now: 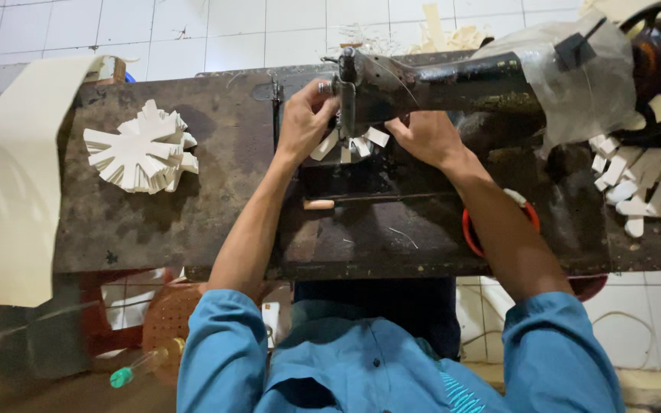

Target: The person sits on the floor cutting strips of light-colored material into small pieces with scissors, then moves to a treadle sewing machine and stitches the cut pieces together into flower-shaped decorative pieces, stacking finished pieces on the machine table and trimming threads with scissors.

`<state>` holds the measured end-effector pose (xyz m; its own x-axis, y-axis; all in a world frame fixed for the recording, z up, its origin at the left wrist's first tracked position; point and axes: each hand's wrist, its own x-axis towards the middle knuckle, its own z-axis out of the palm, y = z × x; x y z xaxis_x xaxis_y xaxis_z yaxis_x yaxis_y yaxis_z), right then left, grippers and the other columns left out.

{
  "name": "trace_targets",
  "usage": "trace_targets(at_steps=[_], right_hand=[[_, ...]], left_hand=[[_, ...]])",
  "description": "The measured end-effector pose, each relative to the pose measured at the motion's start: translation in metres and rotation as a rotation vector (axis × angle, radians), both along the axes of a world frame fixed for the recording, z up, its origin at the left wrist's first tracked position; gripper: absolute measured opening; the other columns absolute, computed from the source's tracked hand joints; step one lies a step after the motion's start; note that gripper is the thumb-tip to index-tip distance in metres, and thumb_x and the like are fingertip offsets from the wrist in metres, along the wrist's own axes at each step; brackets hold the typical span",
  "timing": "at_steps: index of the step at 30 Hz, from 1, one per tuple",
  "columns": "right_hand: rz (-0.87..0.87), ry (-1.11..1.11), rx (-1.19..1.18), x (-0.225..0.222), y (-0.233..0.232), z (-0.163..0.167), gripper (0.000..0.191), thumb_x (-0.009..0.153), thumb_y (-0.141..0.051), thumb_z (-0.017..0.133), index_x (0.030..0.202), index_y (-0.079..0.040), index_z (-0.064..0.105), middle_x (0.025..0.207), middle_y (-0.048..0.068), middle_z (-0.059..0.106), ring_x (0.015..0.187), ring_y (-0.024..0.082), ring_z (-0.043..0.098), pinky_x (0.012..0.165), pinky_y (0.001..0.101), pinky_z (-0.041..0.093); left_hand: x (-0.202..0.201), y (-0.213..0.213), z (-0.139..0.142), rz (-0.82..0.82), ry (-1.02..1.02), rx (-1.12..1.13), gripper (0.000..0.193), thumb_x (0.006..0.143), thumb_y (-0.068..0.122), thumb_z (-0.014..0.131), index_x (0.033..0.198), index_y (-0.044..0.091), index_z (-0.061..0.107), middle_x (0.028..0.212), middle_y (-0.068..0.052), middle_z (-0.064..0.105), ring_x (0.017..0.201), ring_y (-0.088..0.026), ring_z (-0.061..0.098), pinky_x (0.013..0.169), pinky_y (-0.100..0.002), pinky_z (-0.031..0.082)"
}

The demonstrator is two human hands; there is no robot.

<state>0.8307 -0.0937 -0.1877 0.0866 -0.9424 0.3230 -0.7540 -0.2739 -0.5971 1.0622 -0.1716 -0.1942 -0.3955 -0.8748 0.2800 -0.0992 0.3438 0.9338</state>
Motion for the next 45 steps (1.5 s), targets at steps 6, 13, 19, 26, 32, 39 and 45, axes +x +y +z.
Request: trace_targets(at_steps=[6,13,19,26,32,39,45], right_hand=[[-0.010,0.199,0.055,-0.004,-0.004,-0.012,0.040,0.096,-0.034,0.073,0.089,0.005,0.074,0.084,0.026,0.071,0.082,0.045,0.069,0.080,0.0510,0.054],[-0.067,0.169,0.247,-0.003,-0.006,-0.008,0.043,0.098,-0.039,0.070,0.094,0.003,0.074,0.084,0.024,0.071,0.078,0.041,0.072,0.074,0.0488,0.057],[-0.071,-0.023,0.088,-0.003,-0.002,-0.009,0.032,0.093,-0.032,0.069,0.098,-0.001,0.076,0.087,0.023,0.073,0.084,0.042,0.070,0.073,0.0506,0.054],[-0.042,0.067,0.007,0.002,0.000,-0.009,0.032,0.095,-0.030,0.073,0.101,0.001,0.074,0.088,0.024,0.071,0.085,0.043,0.069,0.076,0.0505,0.054],[0.012,0.028,-0.298,0.006,0.001,-0.006,0.034,0.098,-0.024,0.073,0.120,0.002,0.070,0.106,0.023,0.072,0.096,0.042,0.067,0.086,0.0504,0.052],[-0.123,-0.251,0.264,0.009,-0.001,-0.012,0.047,0.093,-0.032,0.069,0.132,-0.006,0.063,0.105,0.015,0.073,0.097,0.028,0.067,0.088,0.0405,0.052],[0.176,-0.320,-0.015,-0.006,-0.017,-0.040,0.041,0.103,-0.021,0.065,0.138,-0.001,0.060,0.129,0.016,0.068,0.117,0.028,0.062,0.101,0.0402,0.047]], left_hand=[[0.001,0.004,-0.005,0.019,-0.013,0.009,0.018,0.102,0.013,0.066,0.116,0.000,0.067,0.102,-0.010,0.081,0.093,-0.010,0.075,0.081,-0.026,0.058],[0.002,0.011,0.007,0.016,-0.008,-0.011,0.025,0.102,0.016,0.068,0.121,0.000,0.067,0.103,-0.012,0.081,0.091,-0.010,0.074,0.078,-0.026,0.058],[0.003,0.013,0.009,0.087,0.111,0.143,0.020,0.103,0.017,0.066,0.112,0.000,0.070,0.089,-0.009,0.079,0.076,-0.011,0.075,0.066,-0.026,0.061],[0.009,0.012,0.011,0.072,0.383,0.317,0.024,0.102,0.019,0.064,0.110,-0.003,0.069,0.088,-0.010,0.077,0.078,-0.016,0.079,0.067,-0.029,0.065],[0.015,0.017,0.009,0.295,0.166,-0.002,0.033,0.107,0.017,0.052,0.136,0.000,0.056,0.120,-0.011,0.072,0.100,-0.022,0.077,0.081,-0.029,0.066],[0.039,0.061,-0.011,-0.005,-0.325,-0.431,0.036,0.088,0.013,0.074,0.121,0.001,0.062,0.125,-0.017,0.063,0.122,-0.038,0.058,0.107,-0.046,0.046],[0.044,0.044,-0.013,-0.134,-0.406,-0.452,0.043,0.092,0.025,0.078,0.126,0.002,0.065,0.138,-0.015,0.059,0.132,-0.036,0.054,0.110,-0.047,0.043]])
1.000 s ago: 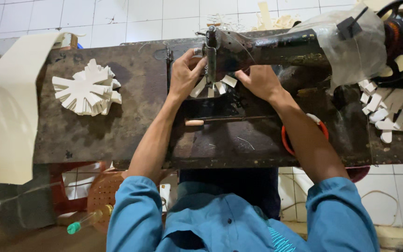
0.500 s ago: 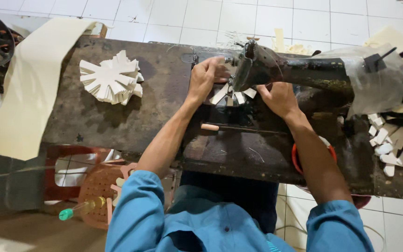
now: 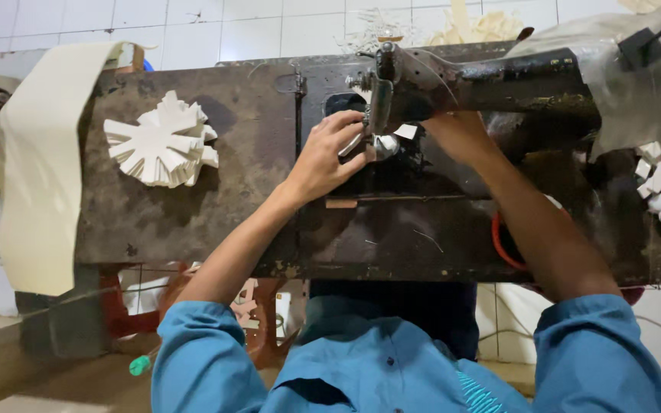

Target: The person sits on the floor cutting strips of light-colored material into small pieces with scissors, then moves to a treadle sewing machine and stitches the cut pieces together into flower-shaped decorative pieces, stacking finished pieces on the machine table and trimming threads with scissors.

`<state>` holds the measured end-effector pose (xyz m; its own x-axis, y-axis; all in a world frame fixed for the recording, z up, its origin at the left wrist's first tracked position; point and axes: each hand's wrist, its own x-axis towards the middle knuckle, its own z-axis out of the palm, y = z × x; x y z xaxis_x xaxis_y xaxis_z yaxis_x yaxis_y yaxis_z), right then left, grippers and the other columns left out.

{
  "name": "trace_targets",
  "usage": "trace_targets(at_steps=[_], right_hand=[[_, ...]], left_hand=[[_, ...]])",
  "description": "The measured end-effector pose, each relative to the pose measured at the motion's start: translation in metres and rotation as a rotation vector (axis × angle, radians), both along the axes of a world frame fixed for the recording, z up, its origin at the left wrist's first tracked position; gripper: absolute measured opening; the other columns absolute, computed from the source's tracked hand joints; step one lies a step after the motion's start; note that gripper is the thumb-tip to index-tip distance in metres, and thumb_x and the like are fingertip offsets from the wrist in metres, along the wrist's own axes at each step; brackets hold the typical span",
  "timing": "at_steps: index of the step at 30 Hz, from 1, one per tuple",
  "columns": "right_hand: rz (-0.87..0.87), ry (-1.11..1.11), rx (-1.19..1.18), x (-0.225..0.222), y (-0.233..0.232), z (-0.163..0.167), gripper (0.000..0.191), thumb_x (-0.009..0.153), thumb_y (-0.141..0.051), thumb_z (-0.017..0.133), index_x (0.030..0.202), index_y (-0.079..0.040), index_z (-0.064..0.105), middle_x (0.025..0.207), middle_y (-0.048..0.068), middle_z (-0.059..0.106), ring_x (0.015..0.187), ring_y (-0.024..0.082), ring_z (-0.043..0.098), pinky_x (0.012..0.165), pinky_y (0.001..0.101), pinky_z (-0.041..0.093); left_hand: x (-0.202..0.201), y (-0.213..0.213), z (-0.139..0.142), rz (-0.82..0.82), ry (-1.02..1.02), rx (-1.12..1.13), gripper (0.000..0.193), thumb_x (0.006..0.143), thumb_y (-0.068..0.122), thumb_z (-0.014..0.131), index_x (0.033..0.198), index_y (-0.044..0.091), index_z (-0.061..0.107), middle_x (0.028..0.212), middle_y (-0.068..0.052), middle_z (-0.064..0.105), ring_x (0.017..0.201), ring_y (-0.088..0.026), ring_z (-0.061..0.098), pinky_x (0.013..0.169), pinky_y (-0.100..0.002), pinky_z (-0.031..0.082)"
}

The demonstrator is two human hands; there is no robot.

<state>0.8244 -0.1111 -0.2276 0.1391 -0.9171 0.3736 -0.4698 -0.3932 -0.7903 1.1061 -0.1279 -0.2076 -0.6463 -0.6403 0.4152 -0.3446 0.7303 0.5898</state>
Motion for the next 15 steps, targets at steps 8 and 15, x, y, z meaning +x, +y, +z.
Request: trace_targets(at_steps=[8,15], right_hand=[[0.161,-0.760,0.554,-0.012,0.010,-0.034,0.023,0.103,-0.007,0.065,0.121,0.006,0.071,0.125,0.014,0.071,0.116,0.020,0.068,0.102,0.0344,0.054],[0.169,-0.626,0.547,-0.013,0.010,-0.035,0.021,0.103,-0.005,0.064,0.116,0.010,0.071,0.122,0.020,0.073,0.116,0.026,0.070,0.110,0.0410,0.054]], left_hand=[[0.000,-0.009,-0.007,-0.027,-0.081,0.038,0.048,0.095,0.024,0.075,0.137,0.004,0.064,0.150,-0.016,0.055,0.144,-0.037,0.046,0.118,-0.048,0.036],[-0.004,-0.008,-0.003,0.013,-0.115,0.005,0.045,0.097,0.026,0.074,0.135,0.006,0.064,0.149,-0.012,0.057,0.145,-0.033,0.046,0.119,-0.047,0.036]])
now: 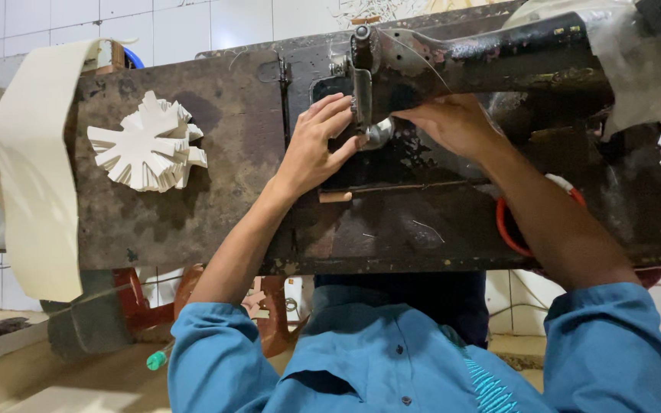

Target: The person sits on the floor cutting strips of light-colored material into small pieces with scissors, then moves to a treadle sewing machine and stitches the cut pieces together into flower-shaped decorative pieces, stacking finished pieces on the machine table and trimming threads with scissors.

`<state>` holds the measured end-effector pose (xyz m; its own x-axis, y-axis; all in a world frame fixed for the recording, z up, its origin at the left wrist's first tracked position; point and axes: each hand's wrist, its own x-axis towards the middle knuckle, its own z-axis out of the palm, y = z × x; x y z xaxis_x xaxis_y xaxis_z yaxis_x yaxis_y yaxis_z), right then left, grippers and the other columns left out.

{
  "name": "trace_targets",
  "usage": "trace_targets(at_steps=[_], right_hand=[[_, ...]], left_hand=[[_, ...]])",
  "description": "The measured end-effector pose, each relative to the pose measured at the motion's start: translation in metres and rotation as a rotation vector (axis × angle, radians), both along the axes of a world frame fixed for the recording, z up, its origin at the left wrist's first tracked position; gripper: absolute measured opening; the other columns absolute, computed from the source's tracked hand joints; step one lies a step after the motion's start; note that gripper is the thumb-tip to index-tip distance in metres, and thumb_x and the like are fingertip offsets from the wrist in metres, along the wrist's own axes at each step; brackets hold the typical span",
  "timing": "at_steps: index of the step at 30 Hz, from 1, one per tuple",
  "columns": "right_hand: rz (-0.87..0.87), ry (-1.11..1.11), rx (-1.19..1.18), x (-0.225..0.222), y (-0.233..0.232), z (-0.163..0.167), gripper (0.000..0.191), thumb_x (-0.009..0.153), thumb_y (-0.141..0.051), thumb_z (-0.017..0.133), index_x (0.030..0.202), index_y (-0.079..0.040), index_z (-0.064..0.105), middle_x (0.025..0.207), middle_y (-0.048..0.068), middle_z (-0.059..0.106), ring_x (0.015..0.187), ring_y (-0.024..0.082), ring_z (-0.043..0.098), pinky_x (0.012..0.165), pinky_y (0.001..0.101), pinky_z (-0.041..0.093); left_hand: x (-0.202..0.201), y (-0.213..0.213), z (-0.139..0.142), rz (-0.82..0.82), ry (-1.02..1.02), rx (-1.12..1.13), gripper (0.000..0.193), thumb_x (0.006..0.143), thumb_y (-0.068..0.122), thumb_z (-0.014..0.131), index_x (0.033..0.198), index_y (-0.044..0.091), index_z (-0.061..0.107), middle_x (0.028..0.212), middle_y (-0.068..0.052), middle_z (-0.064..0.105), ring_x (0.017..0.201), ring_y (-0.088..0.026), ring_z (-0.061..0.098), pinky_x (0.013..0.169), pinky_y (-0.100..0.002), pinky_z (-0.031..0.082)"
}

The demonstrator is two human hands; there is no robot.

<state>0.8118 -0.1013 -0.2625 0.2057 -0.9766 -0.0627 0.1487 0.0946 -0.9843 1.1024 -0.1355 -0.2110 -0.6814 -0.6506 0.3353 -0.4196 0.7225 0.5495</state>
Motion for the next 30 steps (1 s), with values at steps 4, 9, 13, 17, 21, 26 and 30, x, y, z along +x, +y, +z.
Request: trace_targets(at_steps=[4,9,13,17,21,26,30], right_hand=[[0.090,-0.408,-0.039,0.003,0.000,0.002,0.021,0.102,-0.004,0.062,0.116,0.010,0.069,0.127,0.023,0.070,0.125,0.029,0.068,0.120,0.0450,0.050],[0.047,-0.355,-0.003,0.001,0.001,-0.002,0.020,0.101,-0.003,0.060,0.113,0.011,0.068,0.128,0.024,0.069,0.126,0.031,0.067,0.120,0.0452,0.050],[0.098,-0.401,-0.082,0.000,0.002,-0.008,0.019,0.106,-0.001,0.060,0.116,0.013,0.068,0.127,0.026,0.070,0.126,0.033,0.067,0.121,0.0466,0.050],[0.070,-0.388,-0.041,0.003,0.003,-0.006,0.022,0.104,0.000,0.059,0.122,0.010,0.066,0.130,0.022,0.067,0.125,0.029,0.066,0.119,0.0455,0.049],[0.086,-0.389,-0.047,0.005,0.004,0.002,0.021,0.105,-0.002,0.058,0.121,0.010,0.065,0.132,0.020,0.068,0.129,0.028,0.065,0.123,0.0446,0.049],[0.116,-0.390,-0.074,0.006,0.006,0.007,0.024,0.107,-0.005,0.058,0.125,0.007,0.066,0.130,0.018,0.069,0.125,0.025,0.067,0.118,0.0436,0.049],[0.093,-0.388,-0.080,0.009,0.004,0.006,0.026,0.105,-0.005,0.061,0.130,0.005,0.064,0.127,0.015,0.069,0.120,0.023,0.067,0.112,0.0408,0.052]], left_hand=[[0.001,0.000,0.006,0.024,-0.112,-0.122,0.037,0.099,0.030,0.073,0.126,0.006,0.067,0.148,-0.012,0.058,0.143,-0.032,0.048,0.117,-0.048,0.036],[0.007,0.017,0.016,0.103,-0.203,-0.273,0.048,0.099,0.043,0.072,0.129,0.005,0.068,0.144,-0.015,0.059,0.139,-0.036,0.048,0.117,-0.049,0.036],[0.011,0.057,0.026,0.144,-0.213,-0.319,0.073,0.095,0.056,0.071,0.132,-0.006,0.063,0.145,-0.019,0.056,0.142,-0.038,0.047,0.119,-0.049,0.036],[0.000,0.090,0.038,0.191,-0.201,-0.228,0.086,0.095,0.063,0.067,0.133,-0.013,0.059,0.141,-0.026,0.055,0.136,-0.040,0.050,0.115,-0.046,0.040],[-0.014,0.104,0.048,0.194,-0.192,-0.140,0.084,0.092,0.065,0.065,0.126,-0.012,0.060,0.123,-0.021,0.059,0.116,-0.038,0.056,0.101,-0.046,0.044],[-0.022,0.107,0.049,0.195,-0.157,-0.167,0.078,0.093,0.063,0.065,0.122,-0.009,0.062,0.118,-0.019,0.059,0.109,-0.036,0.056,0.096,-0.044,0.044],[-0.022,0.106,0.042,0.208,-0.156,-0.194,0.062,0.094,0.049,0.071,0.122,-0.006,0.063,0.119,-0.017,0.060,0.114,-0.034,0.057,0.098,-0.044,0.044]])
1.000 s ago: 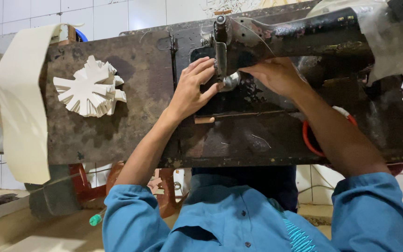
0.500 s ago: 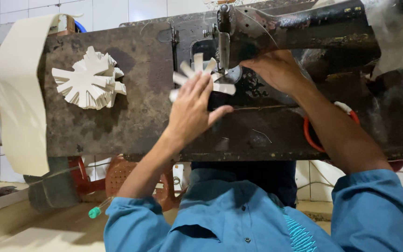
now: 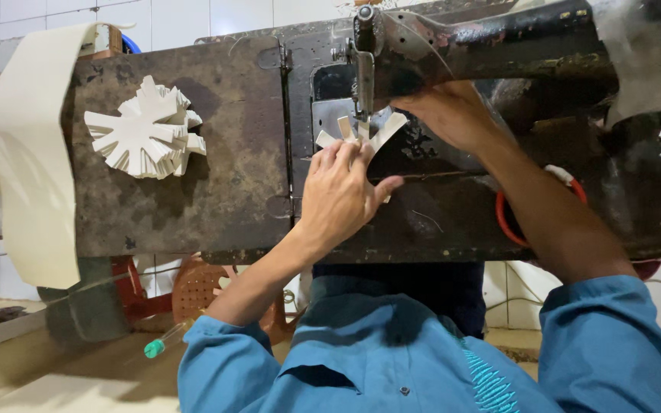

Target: The person sits on the floor cutting strips of light-colored material into small pieces with scissors, then moves to a treadle sewing machine and stitches the cut pieces together into flower-shaped decorative pieces, stacking finished pieces on the machine table and trimming threads with scissors.

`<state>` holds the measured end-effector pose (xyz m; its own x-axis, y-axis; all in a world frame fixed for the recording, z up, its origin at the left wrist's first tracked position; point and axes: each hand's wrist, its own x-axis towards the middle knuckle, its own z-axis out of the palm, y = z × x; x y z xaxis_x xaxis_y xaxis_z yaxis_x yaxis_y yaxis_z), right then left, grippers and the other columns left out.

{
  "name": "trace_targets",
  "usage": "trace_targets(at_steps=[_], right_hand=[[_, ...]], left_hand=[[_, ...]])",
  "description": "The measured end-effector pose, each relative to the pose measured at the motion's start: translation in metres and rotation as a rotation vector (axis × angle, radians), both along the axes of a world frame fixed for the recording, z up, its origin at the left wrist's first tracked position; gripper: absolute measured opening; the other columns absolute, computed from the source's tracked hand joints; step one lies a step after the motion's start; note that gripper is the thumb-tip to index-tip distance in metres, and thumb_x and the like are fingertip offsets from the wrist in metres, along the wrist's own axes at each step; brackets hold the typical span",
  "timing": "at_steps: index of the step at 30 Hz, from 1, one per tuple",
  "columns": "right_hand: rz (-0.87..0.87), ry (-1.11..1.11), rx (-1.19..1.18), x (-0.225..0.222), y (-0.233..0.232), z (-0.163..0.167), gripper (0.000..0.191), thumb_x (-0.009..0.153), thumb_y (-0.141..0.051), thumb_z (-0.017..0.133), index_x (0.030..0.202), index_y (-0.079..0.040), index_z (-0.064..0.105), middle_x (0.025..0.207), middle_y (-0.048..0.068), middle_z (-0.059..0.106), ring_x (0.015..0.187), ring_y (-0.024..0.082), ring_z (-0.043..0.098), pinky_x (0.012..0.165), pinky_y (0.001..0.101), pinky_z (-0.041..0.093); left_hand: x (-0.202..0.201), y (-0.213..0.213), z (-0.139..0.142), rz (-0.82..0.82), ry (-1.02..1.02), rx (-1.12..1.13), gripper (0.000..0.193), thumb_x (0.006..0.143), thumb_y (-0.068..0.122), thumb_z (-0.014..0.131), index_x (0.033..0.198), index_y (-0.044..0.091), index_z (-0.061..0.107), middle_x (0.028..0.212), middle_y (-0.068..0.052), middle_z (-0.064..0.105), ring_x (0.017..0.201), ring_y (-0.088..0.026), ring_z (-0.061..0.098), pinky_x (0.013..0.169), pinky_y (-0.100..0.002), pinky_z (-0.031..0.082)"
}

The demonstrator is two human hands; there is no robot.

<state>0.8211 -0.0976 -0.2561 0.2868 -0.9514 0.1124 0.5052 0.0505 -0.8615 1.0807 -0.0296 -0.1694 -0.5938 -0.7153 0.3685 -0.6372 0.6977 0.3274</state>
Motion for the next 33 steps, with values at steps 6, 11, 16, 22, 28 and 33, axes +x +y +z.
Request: trace_targets(at_steps=[6,11,16,22,28,33], right_hand=[[0.019,0.048,-0.014,-0.002,0.000,-0.004,0.026,0.107,-0.007,0.062,0.130,0.004,0.064,0.125,0.014,0.069,0.121,0.021,0.066,0.113,0.0392,0.052],[-0.007,0.031,0.061,-0.003,-0.002,-0.010,0.025,0.105,-0.007,0.059,0.125,0.005,0.066,0.125,0.014,0.070,0.121,0.022,0.067,0.113,0.0373,0.051],[-0.019,0.145,0.067,-0.001,0.000,-0.005,0.027,0.105,-0.009,0.058,0.125,0.007,0.066,0.125,0.016,0.071,0.120,0.021,0.068,0.111,0.0355,0.052],[-0.006,0.137,-0.019,0.010,0.003,0.018,0.030,0.105,-0.009,0.060,0.131,0.004,0.063,0.127,0.012,0.068,0.119,0.019,0.065,0.109,0.0344,0.051],[-0.005,0.194,-0.037,0.015,0.006,0.035,0.027,0.104,-0.011,0.060,0.128,0.001,0.063,0.124,0.011,0.069,0.120,0.020,0.066,0.110,0.0359,0.053],[-0.026,0.231,0.022,0.012,0.007,0.030,0.028,0.104,-0.012,0.063,0.128,0.002,0.064,0.123,0.011,0.069,0.120,0.019,0.066,0.110,0.0347,0.052]], left_hand=[[-0.002,-0.002,-0.013,0.038,0.042,-0.028,0.042,0.088,0.022,0.075,0.120,-0.003,0.064,0.124,-0.016,0.062,0.121,-0.033,0.058,0.101,-0.044,0.047],[-0.005,0.000,-0.016,0.061,0.083,-0.021,0.036,0.087,0.015,0.074,0.116,-0.002,0.063,0.127,-0.017,0.061,0.123,-0.034,0.057,0.103,-0.043,0.047],[-0.007,-0.002,-0.012,0.081,0.070,0.003,0.038,0.089,0.017,0.072,0.120,-0.003,0.062,0.127,-0.019,0.058,0.121,-0.037,0.056,0.102,-0.045,0.047],[-0.009,-0.005,-0.009,0.102,0.034,0.001,0.042,0.089,0.019,0.070,0.125,0.001,0.060,0.123,-0.019,0.057,0.119,-0.038,0.053,0.098,-0.048,0.045],[-0.009,-0.011,-0.010,0.123,0.016,-0.001,0.041,0.087,0.019,0.072,0.125,0.005,0.061,0.121,-0.017,0.058,0.118,-0.036,0.054,0.098,-0.048,0.043],[-0.004,-0.015,-0.013,0.132,-0.021,-0.046,0.042,0.083,0.019,0.073,0.122,0.006,0.064,0.125,-0.015,0.059,0.120,-0.034,0.054,0.101,-0.047,0.043]])
